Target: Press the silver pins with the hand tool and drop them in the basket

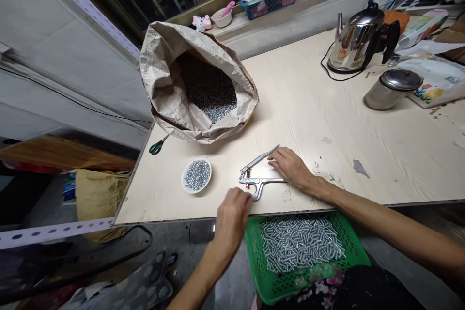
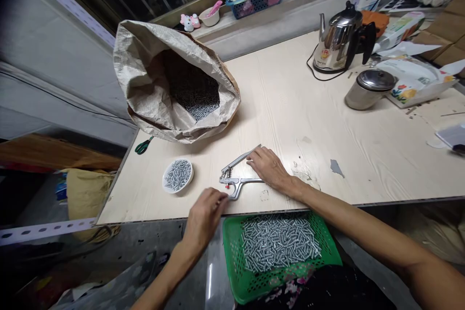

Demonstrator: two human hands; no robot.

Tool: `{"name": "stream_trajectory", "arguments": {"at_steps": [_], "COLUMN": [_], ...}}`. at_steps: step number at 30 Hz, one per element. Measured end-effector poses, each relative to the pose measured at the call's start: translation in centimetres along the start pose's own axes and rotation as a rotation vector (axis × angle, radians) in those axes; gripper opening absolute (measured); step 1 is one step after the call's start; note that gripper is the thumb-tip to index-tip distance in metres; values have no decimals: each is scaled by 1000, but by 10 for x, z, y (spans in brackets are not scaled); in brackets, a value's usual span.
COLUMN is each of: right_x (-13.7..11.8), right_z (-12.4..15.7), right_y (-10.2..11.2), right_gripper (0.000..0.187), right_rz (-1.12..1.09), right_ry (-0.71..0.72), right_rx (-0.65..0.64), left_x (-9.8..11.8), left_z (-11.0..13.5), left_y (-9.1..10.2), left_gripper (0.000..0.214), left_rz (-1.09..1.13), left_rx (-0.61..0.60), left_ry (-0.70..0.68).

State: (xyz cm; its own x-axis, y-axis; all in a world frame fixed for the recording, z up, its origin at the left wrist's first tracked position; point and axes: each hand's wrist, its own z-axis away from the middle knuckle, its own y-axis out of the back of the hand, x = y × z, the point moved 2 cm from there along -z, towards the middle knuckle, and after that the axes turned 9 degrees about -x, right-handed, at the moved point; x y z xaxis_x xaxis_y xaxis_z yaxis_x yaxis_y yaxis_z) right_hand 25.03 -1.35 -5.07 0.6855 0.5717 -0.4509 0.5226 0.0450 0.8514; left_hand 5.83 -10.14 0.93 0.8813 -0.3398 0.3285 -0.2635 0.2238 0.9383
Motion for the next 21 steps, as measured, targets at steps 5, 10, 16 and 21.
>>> {"name": "stream_trajectory", "arguments": {"at_steps": [5,10,16,21], "right_x": [6,17,27,12], "right_z": [-17,-32,-50,-34], "right_y": [2,-12,-10,3], "right_gripper": [22,18,21,23], "right_rz": [174,204,131,88], "right_ry": [92,228,312,228], "right_rx": [-35,-116,-184,-110], "left_x": [46,40,45,23], "left_z": [-3,-32,-28,-21], "left_y": [-29,-58,-61,-40], "left_gripper": [35,62,64,49], "left_rz": [-57,-65,74,129], "left_rx": [-68,-59,-54,113], "left_ry": [-260,-152,-138,-167]}}
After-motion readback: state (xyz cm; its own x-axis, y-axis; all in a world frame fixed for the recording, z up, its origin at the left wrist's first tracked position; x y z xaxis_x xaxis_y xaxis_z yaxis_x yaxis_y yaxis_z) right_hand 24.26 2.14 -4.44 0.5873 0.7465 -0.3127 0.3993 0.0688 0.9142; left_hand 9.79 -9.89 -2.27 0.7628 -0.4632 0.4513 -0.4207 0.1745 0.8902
